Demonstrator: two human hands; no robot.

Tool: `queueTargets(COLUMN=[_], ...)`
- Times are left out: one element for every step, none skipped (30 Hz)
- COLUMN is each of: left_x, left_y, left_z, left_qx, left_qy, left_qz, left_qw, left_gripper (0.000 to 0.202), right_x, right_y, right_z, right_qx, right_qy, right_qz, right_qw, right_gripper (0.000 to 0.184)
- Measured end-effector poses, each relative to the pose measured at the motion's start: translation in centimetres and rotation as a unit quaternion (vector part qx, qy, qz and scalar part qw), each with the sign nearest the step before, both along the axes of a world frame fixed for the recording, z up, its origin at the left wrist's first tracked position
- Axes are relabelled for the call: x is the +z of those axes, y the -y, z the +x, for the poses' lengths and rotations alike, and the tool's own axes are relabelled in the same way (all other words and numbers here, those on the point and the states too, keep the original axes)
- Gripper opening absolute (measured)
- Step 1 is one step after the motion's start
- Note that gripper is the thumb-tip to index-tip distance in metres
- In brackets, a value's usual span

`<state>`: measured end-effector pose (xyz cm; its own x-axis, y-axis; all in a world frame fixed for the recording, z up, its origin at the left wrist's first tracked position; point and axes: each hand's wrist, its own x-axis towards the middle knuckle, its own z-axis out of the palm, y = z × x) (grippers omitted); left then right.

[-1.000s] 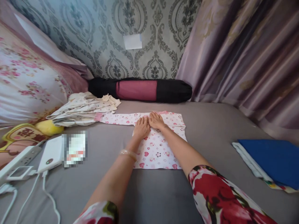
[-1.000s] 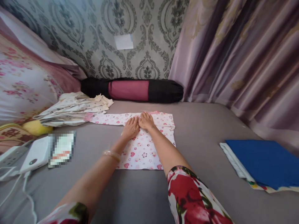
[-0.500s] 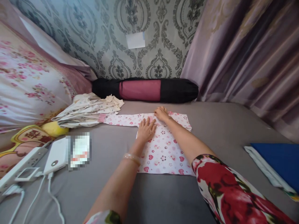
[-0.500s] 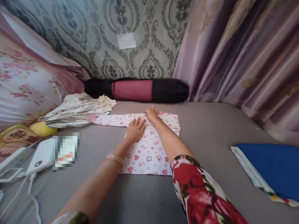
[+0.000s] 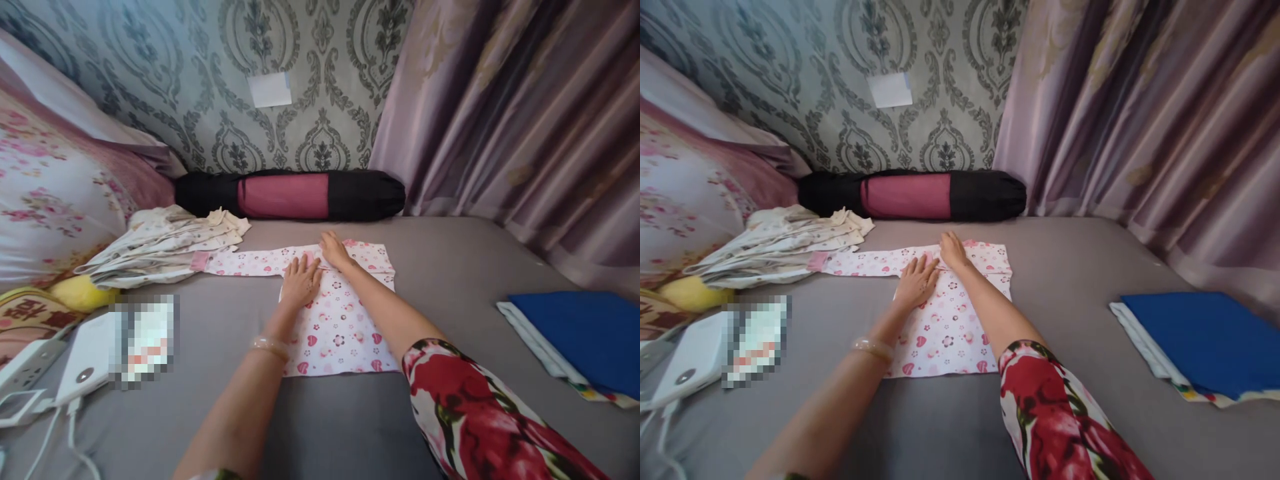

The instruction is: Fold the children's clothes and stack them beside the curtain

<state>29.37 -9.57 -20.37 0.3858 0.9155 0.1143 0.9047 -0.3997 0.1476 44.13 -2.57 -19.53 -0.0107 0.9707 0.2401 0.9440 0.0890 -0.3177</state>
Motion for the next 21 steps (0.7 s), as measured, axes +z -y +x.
queueTargets(left_x=[0.0,0.0,0.0,0.0,0.0,0.0,0.0,0.0,-0.1,-0.1,-0.1,-0.2,-0.2,-0.3,-0.3,-0.2,-0.1,0.1,0.5,0.8,1.2], left_y=[0.0,0.0,0.0,0.0,0.0,0.0,0.0,0.0,0.0,0.0,-0.1,-0.1,-0.1,-0.1,-0.1,-0.2,-0.3,-0.5,-0.8,-1.2,-1.6], left_z=[0.0,0.0,0.0,0.0,0.0,0.0,0.0,0.0,0.1,0.1,0.1,0.1,0.1,0.1,0.1,0.1,0.1,0.1,0.1,0.1,0.0], left_qx=[0.000,-0.001,-0.001,-0.001,-0.001,0.000,0.000,0.001,0.001,0.002,0.003,0.003,0.003,0.002,0.001,0.001,0.001,-0.002,-0.006,-0.011,-0.017], left_qy=[-0.001,-0.002,-0.004,-0.006,-0.008,-0.008,-0.009,-0.010,-0.011,-0.013,-0.014,-0.015,-0.014,-0.013,-0.013,-0.013,-0.013,-0.013,-0.013,-0.013,-0.013], left_qz=[0.003,0.005,0.007,0.007,0.007,0.007,0.007,0.006,0.004,0.002,-0.001,-0.002,-0.002,-0.001,-0.001,-0.005,-0.010,-0.017,-0.026,-0.037,-0.049], left_qw=[1.000,1.000,1.000,1.000,1.000,1.000,1.000,1.000,1.000,1.000,1.000,1.000,1.000,1.000,1.000,1.000,1.000,1.000,1.000,0.999,0.999], left_gripper=[0.054,0.054,0.053,0.053,0.053,0.053,0.053,0.053,0.053,0.053,0.053,0.054,0.054,0.054,0.054,0.055,0.055,0.054,0.054,0.052,0.050], right_x=[0.2,0.4,0.4,0.5,0.4,0.3,0.2,0.0,-0.2,-0.4,-0.6,-0.8,-0.9,-1.0,-1.1,-1.1,-1.0,-0.9,-0.8,-0.6,-0.5], right_y=[0.5,1.2,1.8,2.6,3.3,4.0,4.6,5.1,5.6,5.8,6.0,6.1,6.0,5.9,5.8,5.7,5.7,5.7,5.7,5.7,5.8], right_z=[0.5,1.1,1.7,2.5,3.3,4.1,4.8,5.6,6.2,6.7,7.1,7.5,7.7,7.9,8.0,8.0,7.9,7.7,7.3,6.6,5.8], right_qx=[-0.011,-0.032,-0.062,-0.096,-0.129,-0.158,-0.180,-0.197,-0.210,-0.218,-0.223,-0.225,-0.225,-0.224,-0.225,-0.228,-0.234,-0.238,-0.235,-0.223,-0.197], right_qy=[-0.005,-0.006,-0.003,0.003,0.009,0.015,0.020,0.023,0.024,0.023,0.022,0.021,0.019,0.017,0.014,0.008,0.002,-0.002,-0.001,0.004,0.012], right_qz=[0.013,0.021,0.021,0.014,0.001,-0.014,-0.030,-0.046,-0.062,-0.077,-0.089,-0.098,-0.103,-0.105,-0.106,-0.108,-0.108,-0.102,-0.089,-0.070,-0.052], right_qw=[1.000,0.999,0.998,0.995,0.992,0.987,0.983,0.979,0.975,0.973,0.970,0.969,0.969,0.969,0.968,0.968,0.966,0.966,0.968,0.972,0.979], right_gripper=[0.039,0.041,0.043,0.045,0.047,0.050,0.053,0.056,0.059,0.061,0.063,0.064,0.065,0.066,0.065,0.065,0.064,0.063,0.061,0.059,0.058])
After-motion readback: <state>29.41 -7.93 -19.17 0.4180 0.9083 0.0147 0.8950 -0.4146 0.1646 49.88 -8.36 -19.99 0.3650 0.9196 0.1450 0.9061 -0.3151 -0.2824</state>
